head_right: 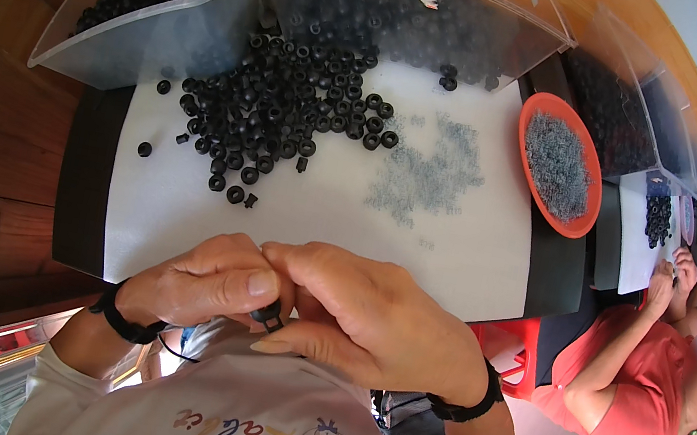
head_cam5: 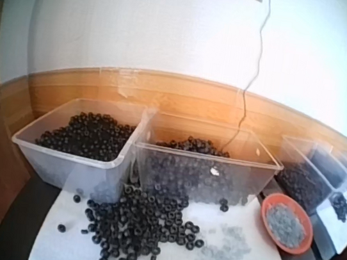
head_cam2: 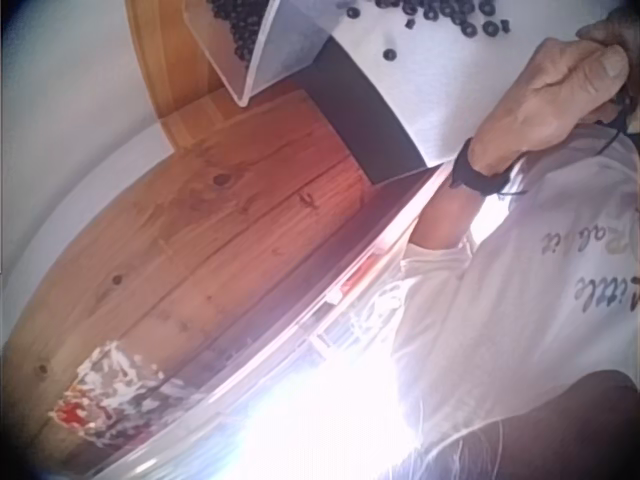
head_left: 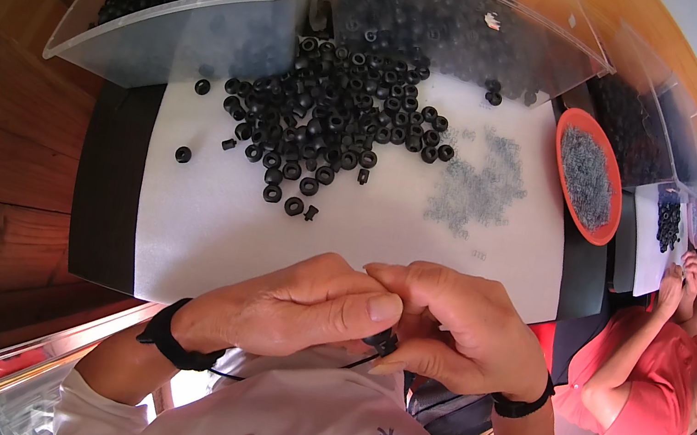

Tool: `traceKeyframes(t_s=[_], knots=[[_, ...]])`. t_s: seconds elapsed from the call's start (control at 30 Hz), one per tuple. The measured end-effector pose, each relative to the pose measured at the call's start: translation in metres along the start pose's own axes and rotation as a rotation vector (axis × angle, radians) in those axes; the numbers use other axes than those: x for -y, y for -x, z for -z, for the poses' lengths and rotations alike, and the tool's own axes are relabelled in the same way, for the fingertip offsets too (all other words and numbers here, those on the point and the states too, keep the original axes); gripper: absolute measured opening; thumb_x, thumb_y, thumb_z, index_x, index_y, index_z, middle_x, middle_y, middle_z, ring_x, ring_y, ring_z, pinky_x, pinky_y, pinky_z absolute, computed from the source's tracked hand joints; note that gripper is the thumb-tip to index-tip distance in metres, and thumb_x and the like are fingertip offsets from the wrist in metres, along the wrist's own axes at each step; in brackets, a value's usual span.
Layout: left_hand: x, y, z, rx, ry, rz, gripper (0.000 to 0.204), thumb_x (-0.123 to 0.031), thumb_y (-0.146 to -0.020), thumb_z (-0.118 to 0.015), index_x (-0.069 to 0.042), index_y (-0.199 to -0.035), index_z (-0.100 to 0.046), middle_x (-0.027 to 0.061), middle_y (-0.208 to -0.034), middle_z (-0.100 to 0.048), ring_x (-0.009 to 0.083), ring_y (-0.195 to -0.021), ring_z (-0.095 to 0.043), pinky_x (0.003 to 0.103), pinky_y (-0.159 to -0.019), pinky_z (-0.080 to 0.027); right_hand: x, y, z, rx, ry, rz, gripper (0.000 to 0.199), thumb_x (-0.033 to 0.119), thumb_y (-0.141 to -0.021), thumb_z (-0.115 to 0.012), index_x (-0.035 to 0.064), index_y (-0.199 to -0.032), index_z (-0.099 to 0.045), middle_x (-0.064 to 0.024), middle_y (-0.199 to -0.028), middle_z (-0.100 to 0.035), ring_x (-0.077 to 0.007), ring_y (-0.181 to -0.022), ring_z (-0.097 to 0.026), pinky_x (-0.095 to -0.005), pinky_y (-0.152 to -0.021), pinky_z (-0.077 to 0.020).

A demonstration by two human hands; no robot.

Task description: Inserting small grey/blue components into circular black plastic rings and sorting them.

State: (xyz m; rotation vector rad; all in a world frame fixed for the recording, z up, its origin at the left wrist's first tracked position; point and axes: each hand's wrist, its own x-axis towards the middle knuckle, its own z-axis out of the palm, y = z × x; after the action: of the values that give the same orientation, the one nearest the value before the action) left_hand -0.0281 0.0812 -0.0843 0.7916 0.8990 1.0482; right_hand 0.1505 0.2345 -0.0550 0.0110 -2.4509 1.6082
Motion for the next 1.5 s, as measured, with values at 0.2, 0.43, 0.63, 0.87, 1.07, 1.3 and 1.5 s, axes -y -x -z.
traceKeyframes(t_s=[0.2,0.43,0.63,0.87,1.07,1.3,1.5], knots=[[0.001,-0.001,-0.009,-0.074,0.069,0.060,0.054,-0.046,-0.105,-0.052,0.004,-0.091,-0.067,0.0063,-0.084,-0.059,0.0115,-0.075,-0.052,0.027,-0.061,-0.041,-0.001,0.000,0.000,0.044,-0.104,-0.021,0.054,0.019,-0.088,-0.081,-0.0021,-0.130,-0.056,-0.0088,-0.084,-0.062,-0.0201,-0.068,-0.062,-0.0328,-0.061,-0.0492],[-0.007,0.002,-0.016,-0.066,0.093,-0.021,0.054,-0.042,-0.109,-0.044,0.002,-0.085,-0.064,-0.0001,-0.071,-0.049,0.0080,-0.064,-0.039,0.028,-0.054,-0.031,-0.003,-0.004,-0.006,0.009,-0.197,-0.005,0.048,0.019,-0.086,-0.082,-0.0018,-0.123,-0.060,-0.0056,-0.080,-0.065,-0.0142,-0.064,-0.060,-0.0288,-0.057,-0.0463],[-0.009,0.009,-0.018,-0.114,-0.020,-0.021,0.054,-0.040,-0.106,-0.046,0.003,-0.079,-0.063,0.0062,-0.068,-0.057,0.0127,-0.059,-0.048,0.030,-0.051,-0.034,-0.002,-0.003,-0.015,-0.035,-0.156,-0.014,0.053,0.030,-0.081,-0.086,-0.0018,-0.116,-0.063,-0.0098,-0.093,-0.074,-0.0109,-0.058,-0.059,-0.0259,-0.053,-0.0451],[-0.008,0.011,-0.021,-0.134,-0.087,-0.137,0.051,-0.034,-0.112,-0.039,-0.001,-0.077,-0.056,-0.0005,-0.064,-0.047,0.0081,-0.059,-0.038,0.029,-0.051,-0.030,-0.006,-0.004,-0.028,-0.095,-0.282,-0.047,0.041,0.018,-0.088,-0.080,-0.0030,-0.118,-0.062,-0.0100,-0.087,-0.069,-0.0175,-0.064,-0.063,-0.0297,-0.060,-0.0497],[-0.014,0.013,-0.019,-0.216,0.138,-0.047,0.057,-0.046,-0.112,-0.040,-0.003,-0.078,-0.056,-0.0022,-0.069,-0.047,0.0048,-0.060,-0.035,0.026,-0.051,-0.028,0.003,-0.019,-0.023,-0.144,0.070,0.076,0.052,0.024,-0.084,-0.085,-0.0052,-0.121,-0.066,-0.0105,-0.083,-0.067,-0.0162,-0.058,-0.060,-0.0279,-0.056,-0.0475],[-0.008,0.015,-0.012,-0.282,0.176,0.037,0.062,-0.058,-0.108,-0.041,-0.006,-0.077,-0.055,-0.0017,-0.062,-0.043,0.0063,-0.052,-0.035,0.026,-0.045,-0.028,0.007,-0.015,-0.025,-0.153,0.374,0.227,0.042,0.010,-0.081,-0.082,-0.0015,-0.118,-0.064,-0.0074,-0.077,-0.054,-0.0211,-0.059,-0.058,-0.0340,-0.048,-0.0443],[0.000,0.001,-0.016,-0.413,0.476,0.079,0.061,-0.061,-0.107,-0.040,-0.010,-0.076,-0.055,-0.0024,-0.058,-0.040,0.0077,-0.045,-0.030,0.025,-0.039,-0.022,0.000,-0.026,-0.037,-0.268,0.513,0.226,0.026,0.004,-0.081,-0.080,-0.0009,-0.103,-0.067,-0.0091,-0.070,-0.055,-0.0248,-0.052,-0.056,-0.0358,-0.046,-0.0423]])
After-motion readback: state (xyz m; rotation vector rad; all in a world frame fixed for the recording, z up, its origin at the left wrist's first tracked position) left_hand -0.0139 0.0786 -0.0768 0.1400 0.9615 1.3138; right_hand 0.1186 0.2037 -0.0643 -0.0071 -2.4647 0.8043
